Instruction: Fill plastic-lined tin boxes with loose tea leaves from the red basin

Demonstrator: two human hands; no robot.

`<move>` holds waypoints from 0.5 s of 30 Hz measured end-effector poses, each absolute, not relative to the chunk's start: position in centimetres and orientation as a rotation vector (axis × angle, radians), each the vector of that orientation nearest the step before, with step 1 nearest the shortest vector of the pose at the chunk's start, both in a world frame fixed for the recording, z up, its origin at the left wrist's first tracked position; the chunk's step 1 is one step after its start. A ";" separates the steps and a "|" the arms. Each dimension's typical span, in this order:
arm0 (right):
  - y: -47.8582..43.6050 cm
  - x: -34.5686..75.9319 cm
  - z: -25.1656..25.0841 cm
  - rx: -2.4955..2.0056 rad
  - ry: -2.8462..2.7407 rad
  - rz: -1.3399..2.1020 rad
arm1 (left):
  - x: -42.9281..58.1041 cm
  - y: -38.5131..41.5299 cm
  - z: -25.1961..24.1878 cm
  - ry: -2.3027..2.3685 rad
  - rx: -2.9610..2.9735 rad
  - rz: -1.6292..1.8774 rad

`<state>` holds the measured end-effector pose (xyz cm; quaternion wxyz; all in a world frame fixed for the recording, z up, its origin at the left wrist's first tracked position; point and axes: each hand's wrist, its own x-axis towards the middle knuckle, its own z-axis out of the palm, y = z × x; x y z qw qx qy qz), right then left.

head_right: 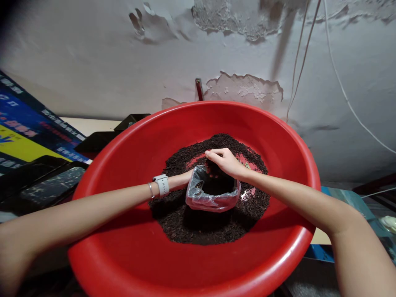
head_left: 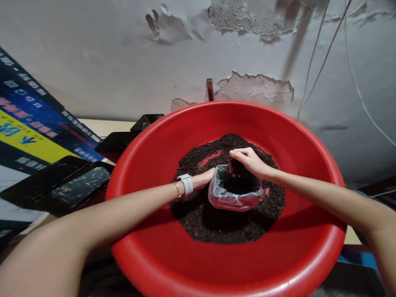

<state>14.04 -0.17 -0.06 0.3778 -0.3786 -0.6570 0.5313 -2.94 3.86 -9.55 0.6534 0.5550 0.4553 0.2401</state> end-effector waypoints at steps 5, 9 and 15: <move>-0.3 13.9 0.1 -0.996 -1.636 1.420 | -2.9 3.6 -9.1 1.042 1.249 0.519; -0.4 13.9 0.1 -1.017 -1.589 1.462 | -2.9 3.7 -9.4 1.043 1.234 0.522; -0.3 14.0 0.0 -0.997 -1.580 1.465 | -2.8 4.3 -10.5 1.043 1.196 0.547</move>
